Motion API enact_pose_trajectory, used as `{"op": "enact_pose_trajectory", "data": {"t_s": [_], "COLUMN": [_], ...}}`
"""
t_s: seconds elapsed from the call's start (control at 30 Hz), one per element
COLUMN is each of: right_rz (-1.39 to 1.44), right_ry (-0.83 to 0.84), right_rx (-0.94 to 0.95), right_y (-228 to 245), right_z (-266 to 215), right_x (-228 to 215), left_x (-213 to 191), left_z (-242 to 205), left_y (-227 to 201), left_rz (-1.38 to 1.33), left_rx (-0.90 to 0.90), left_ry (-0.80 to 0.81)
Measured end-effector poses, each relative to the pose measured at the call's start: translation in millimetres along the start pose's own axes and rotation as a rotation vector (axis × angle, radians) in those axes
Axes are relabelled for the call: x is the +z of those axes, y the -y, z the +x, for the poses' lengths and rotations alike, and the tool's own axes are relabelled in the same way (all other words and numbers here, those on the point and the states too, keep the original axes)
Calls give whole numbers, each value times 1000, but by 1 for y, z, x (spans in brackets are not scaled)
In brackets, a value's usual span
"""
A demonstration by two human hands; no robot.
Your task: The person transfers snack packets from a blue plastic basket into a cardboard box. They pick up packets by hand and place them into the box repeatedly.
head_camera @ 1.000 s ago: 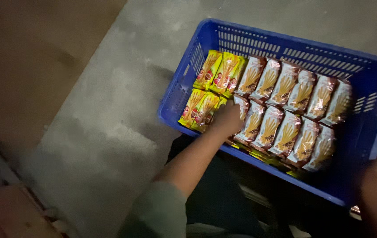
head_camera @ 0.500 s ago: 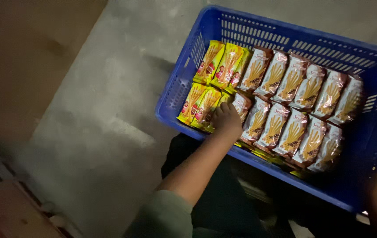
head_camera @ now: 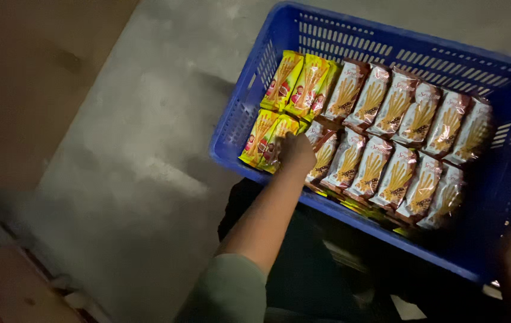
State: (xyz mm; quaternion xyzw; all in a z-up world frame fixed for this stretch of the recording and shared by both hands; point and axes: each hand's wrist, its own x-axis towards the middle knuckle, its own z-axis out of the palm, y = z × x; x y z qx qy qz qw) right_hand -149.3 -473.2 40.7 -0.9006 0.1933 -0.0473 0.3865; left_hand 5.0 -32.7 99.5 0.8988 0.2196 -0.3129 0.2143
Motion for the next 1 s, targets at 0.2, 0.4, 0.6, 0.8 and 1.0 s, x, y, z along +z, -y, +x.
{"op": "enact_pose_trajectory", "data": {"t_s": [0.2,0.4,0.6,0.8,1.0], "right_rz": [-122,-154,-207,5,22], "right_ry": [28,-35,-62,-338,61], "right_rx": [72,-14,125,-86,-660], "right_y": [34,-54,-56,5,120], "right_z": [4,33,31,12,-42], "right_x": [-6,9,17,15,-31], "left_x": [9,-12,-19,-6,21], "left_z": [18,-41,-94,-152,-187], "left_y": [6,16,28,11,-17], "left_rz": [8,-62,-254,-230,-166], "left_rx": [15,346,808,1026,1129], "left_ry": [-62,-495,-626,-367,-179]}}
